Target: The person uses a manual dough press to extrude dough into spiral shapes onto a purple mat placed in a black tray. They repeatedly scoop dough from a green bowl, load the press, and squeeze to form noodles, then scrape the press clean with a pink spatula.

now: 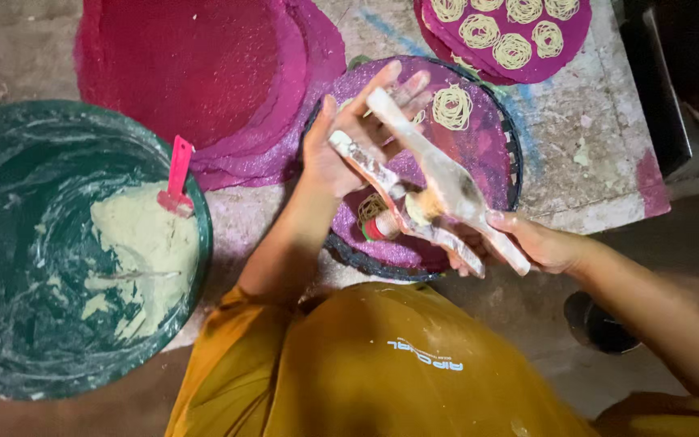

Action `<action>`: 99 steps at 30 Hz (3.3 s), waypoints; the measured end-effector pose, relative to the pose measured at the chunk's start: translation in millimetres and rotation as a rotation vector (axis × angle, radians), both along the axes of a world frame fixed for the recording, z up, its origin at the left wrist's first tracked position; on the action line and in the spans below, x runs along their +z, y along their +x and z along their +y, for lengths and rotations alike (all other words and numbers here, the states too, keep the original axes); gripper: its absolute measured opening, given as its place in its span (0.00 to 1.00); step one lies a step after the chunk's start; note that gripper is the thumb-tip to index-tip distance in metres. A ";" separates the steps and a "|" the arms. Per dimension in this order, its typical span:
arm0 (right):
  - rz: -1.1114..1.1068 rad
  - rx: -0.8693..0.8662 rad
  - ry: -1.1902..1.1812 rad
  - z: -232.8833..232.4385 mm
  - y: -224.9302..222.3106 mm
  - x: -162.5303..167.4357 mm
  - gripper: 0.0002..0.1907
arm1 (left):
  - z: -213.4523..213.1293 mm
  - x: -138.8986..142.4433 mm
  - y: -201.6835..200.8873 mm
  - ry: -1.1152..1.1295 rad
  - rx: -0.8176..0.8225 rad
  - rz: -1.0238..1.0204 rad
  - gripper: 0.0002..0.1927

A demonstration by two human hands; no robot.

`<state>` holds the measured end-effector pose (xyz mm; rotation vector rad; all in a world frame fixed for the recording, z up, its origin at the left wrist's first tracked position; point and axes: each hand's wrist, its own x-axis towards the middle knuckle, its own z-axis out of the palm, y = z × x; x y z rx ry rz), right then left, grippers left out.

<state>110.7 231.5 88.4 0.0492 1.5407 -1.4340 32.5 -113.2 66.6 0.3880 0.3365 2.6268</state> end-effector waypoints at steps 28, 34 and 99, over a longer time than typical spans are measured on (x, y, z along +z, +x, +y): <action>0.349 0.106 0.477 -47.5 -71.2 47.7 0.40 | 32.9 -37.2 -90.9 0.300 0.207 -0.055 0.13; 0.538 0.037 0.573 -36.3 -82.8 58.4 0.33 | 53.1 -16.5 -101.2 0.354 0.225 0.038 0.13; 0.586 -0.111 0.519 -5.9 22.3 59.0 0.28 | 91.1 -20.2 -22.6 -0.482 -0.003 -0.439 0.31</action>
